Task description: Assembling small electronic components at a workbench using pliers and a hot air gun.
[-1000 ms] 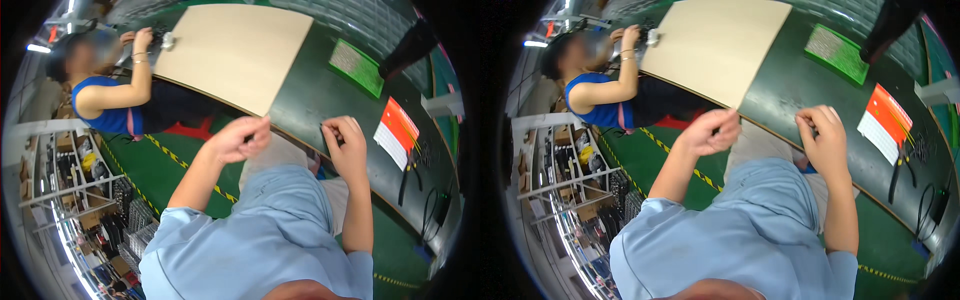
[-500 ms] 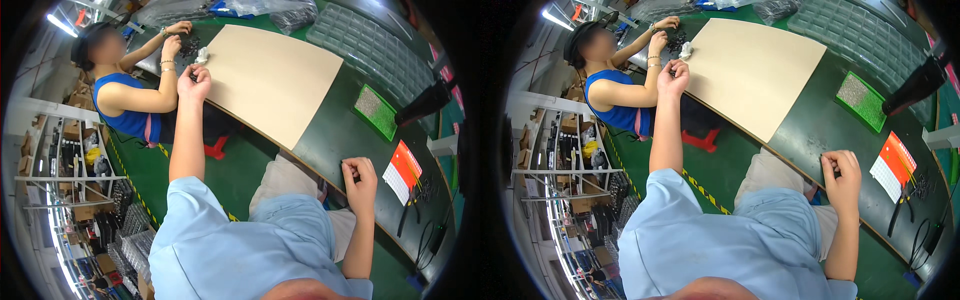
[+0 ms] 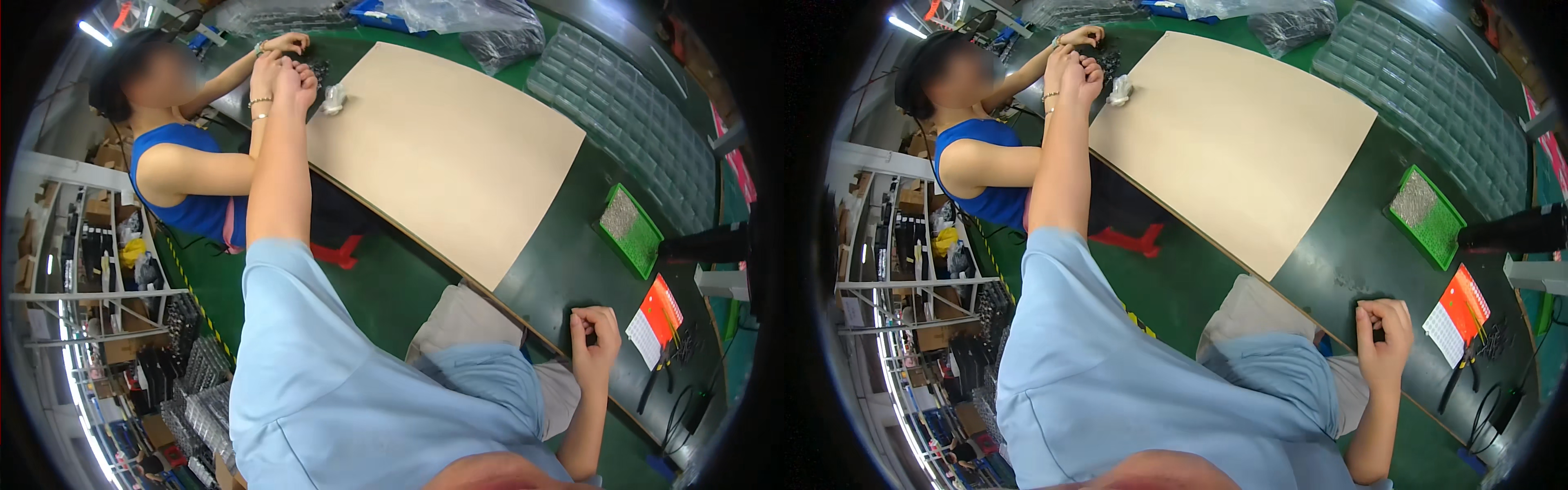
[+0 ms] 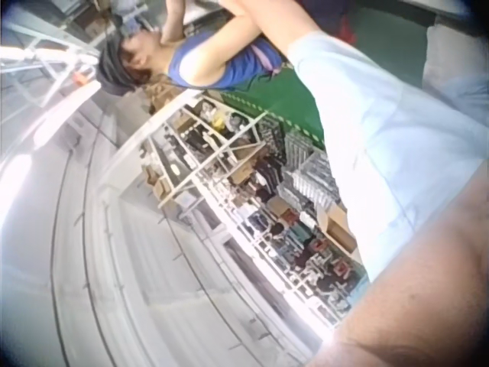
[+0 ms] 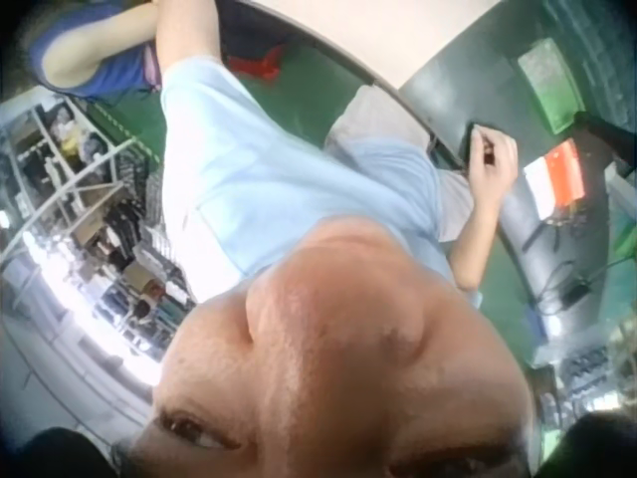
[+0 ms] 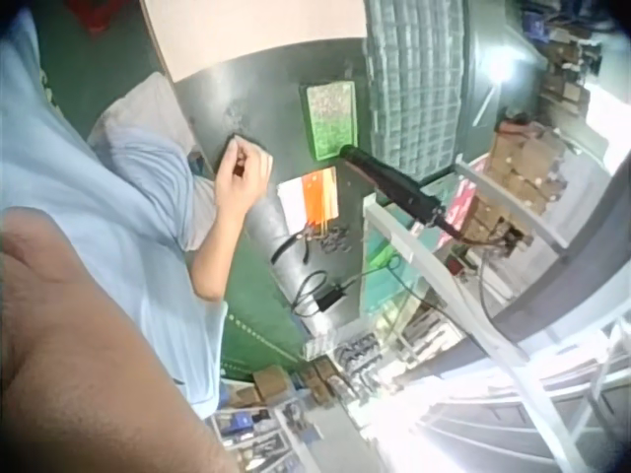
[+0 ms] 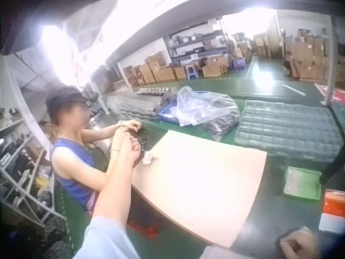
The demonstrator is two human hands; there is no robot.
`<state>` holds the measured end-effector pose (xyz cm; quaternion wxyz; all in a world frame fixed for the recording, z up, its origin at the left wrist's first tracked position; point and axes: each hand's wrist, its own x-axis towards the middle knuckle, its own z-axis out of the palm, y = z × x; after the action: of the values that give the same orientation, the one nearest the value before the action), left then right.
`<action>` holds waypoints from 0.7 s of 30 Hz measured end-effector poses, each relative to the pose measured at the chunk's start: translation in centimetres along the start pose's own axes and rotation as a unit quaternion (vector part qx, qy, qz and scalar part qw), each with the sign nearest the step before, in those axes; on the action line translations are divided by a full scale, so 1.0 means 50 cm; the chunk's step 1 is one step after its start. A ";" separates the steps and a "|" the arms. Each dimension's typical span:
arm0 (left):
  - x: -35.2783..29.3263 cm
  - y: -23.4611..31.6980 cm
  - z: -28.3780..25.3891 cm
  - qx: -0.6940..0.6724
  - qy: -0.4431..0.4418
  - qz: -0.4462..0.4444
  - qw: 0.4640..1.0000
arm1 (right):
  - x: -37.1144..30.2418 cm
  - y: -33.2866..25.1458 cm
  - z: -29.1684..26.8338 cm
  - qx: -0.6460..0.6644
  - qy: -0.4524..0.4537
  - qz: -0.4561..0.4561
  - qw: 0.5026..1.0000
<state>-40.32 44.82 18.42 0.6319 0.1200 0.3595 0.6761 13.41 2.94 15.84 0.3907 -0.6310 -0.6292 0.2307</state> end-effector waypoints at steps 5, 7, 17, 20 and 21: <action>0.061 0.030 -0.047 0.641 0.109 0.353 0.672 | 0.001 -0.004 0.003 -0.001 -0.002 -0.004 1.000; 0.068 -0.007 -0.044 0.778 0.125 0.399 0.469 | -0.001 0.000 0.001 -0.009 0.001 0.000 1.000; 0.102 -0.023 -0.073 0.770 0.041 0.500 0.395 | -0.002 -0.002 0.000 -0.014 0.008 0.010 1.000; 0.100 -0.036 -0.066 0.770 0.046 0.478 0.420 | -0.002 -0.002 0.002 -0.017 0.014 0.013 1.000; 0.095 -0.036 -0.059 0.777 0.047 0.443 0.444 | -0.002 -0.003 0.003 -0.015 0.016 0.014 1.000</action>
<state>-41.56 48.20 13.79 -0.1291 0.6723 0.6616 0.3061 13.19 2.89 15.82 0.3879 -0.6493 -0.6175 0.2160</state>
